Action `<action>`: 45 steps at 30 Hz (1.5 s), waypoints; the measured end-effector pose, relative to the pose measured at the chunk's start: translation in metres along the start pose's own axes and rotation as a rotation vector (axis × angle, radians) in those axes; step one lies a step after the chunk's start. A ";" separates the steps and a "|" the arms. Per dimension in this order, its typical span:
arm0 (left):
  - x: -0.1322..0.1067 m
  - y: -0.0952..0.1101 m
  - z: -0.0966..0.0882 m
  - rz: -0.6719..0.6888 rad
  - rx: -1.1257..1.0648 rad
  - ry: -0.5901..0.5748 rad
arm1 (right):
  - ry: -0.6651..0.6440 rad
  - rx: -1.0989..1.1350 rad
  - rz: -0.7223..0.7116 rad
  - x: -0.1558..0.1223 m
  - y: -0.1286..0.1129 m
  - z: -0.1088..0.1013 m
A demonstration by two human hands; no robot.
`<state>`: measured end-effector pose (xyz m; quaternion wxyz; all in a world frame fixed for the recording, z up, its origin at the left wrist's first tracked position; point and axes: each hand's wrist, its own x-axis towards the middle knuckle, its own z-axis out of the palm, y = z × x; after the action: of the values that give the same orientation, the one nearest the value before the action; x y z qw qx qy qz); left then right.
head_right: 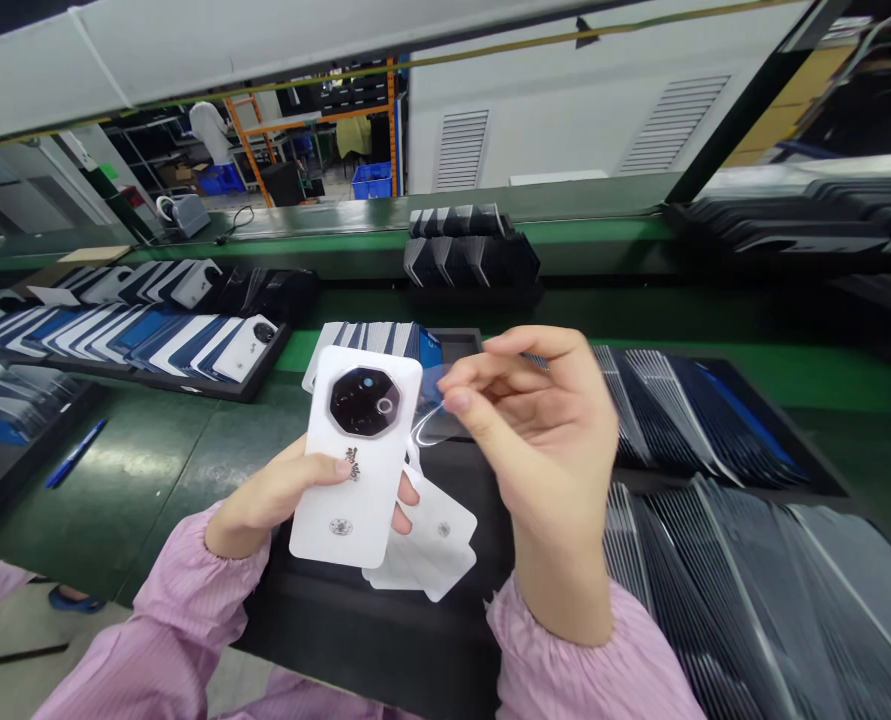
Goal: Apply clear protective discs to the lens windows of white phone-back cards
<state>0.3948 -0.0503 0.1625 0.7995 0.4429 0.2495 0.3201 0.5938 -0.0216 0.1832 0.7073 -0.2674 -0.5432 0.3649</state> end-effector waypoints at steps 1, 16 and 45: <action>0.001 -0.001 -0.001 -0.030 0.010 0.000 | -0.047 -0.044 0.000 -0.002 0.000 0.001; 0.005 -0.008 0.000 -0.152 0.089 0.006 | -0.334 -0.186 0.056 -0.006 -0.005 -0.004; 0.031 -0.032 0.005 0.307 0.857 0.343 | -0.431 -0.412 0.303 -0.039 0.039 0.026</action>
<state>0.4284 -0.0428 0.1337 0.4359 0.7049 0.4189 0.3710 0.5545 -0.0303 0.1379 0.4447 -0.3993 -0.6969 0.3965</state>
